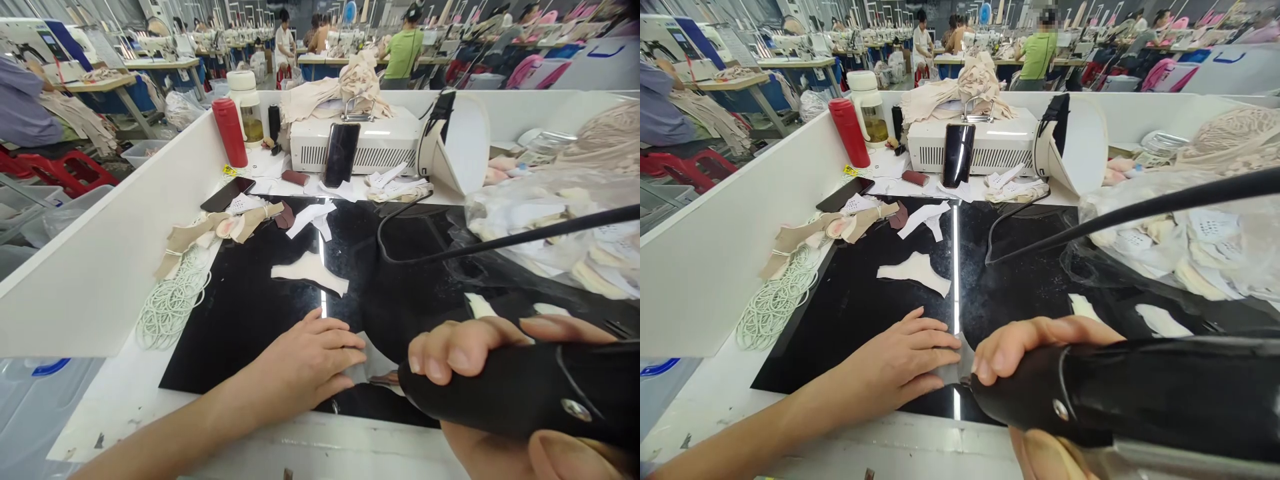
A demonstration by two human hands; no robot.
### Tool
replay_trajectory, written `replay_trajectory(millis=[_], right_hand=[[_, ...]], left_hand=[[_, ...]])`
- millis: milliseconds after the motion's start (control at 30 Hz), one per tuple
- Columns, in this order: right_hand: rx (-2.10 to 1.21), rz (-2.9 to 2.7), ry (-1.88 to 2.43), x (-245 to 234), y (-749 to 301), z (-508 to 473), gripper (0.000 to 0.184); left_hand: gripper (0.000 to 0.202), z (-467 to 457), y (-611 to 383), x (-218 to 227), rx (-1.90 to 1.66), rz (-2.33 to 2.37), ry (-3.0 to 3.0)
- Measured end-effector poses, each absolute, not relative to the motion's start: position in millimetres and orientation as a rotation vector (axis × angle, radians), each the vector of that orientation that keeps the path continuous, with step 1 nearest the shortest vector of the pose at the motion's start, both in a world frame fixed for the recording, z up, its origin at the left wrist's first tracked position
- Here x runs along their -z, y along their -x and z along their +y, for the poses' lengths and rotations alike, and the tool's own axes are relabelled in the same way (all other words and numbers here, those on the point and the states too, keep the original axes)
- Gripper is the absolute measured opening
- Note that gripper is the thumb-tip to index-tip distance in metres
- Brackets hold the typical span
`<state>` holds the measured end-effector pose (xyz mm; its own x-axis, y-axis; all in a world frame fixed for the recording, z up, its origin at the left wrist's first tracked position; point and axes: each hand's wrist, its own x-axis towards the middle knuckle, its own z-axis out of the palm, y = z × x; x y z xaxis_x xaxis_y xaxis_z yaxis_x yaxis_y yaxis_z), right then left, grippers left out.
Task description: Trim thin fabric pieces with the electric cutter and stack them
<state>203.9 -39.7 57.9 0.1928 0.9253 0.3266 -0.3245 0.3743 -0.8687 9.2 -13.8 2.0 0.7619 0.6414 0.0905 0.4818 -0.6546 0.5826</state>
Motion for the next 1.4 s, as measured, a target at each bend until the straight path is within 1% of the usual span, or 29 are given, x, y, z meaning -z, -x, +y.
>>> replay_trajectory(millis=[167,367,533,633,767,900,1133,1267,1400], right_hand=[[-1.013,-1.002,0.780,-61.1,-204.3,-40.1,0.040],[-1.005,-1.017,0.855,-63.3,-206.3,-39.8,0.039],[-0.964,-1.041,0.898,-61.7,-208.3,-38.6,0.052],[-0.960,-1.044,0.882,-60.8,-207.0,-39.1,0.054],[-0.957,-1.023,0.858,-61.7,-201.2,-43.1,0.050],[-0.969,-0.942,0.788,-62.4,-195.6,-47.1,0.038],[-1.106,-1.045,0.727,-54.2,-202.7,-46.7,0.038],[-1.084,-1.064,0.764,-52.7,-202.3,-46.6,0.040],[-1.015,-1.081,0.781,-51.1,-196.1,-46.1,0.034]], left_hand=[[0.029,-9.0,-4.2,-6.1,-0.405,0.801,-2.429],[0.035,0.5,6.8,-15.2,-0.296,0.649,-2.440],[0.046,3.6,12.3,-16.1,-0.220,0.617,-2.389],[0.048,5.8,14.2,-15.9,-0.184,0.595,-2.356],[0.051,8.0,15.5,-16.8,-0.164,0.585,-2.332],[0.051,7.9,15.4,-17.1,-0.163,0.592,-2.327],[0.052,6.8,14.5,-16.8,-0.185,0.589,-2.340],[0.053,6.7,14.7,-15.8,-0.198,0.587,-2.348],[0.052,6.7,14.9,-14.0,-0.214,0.580,-2.359]])
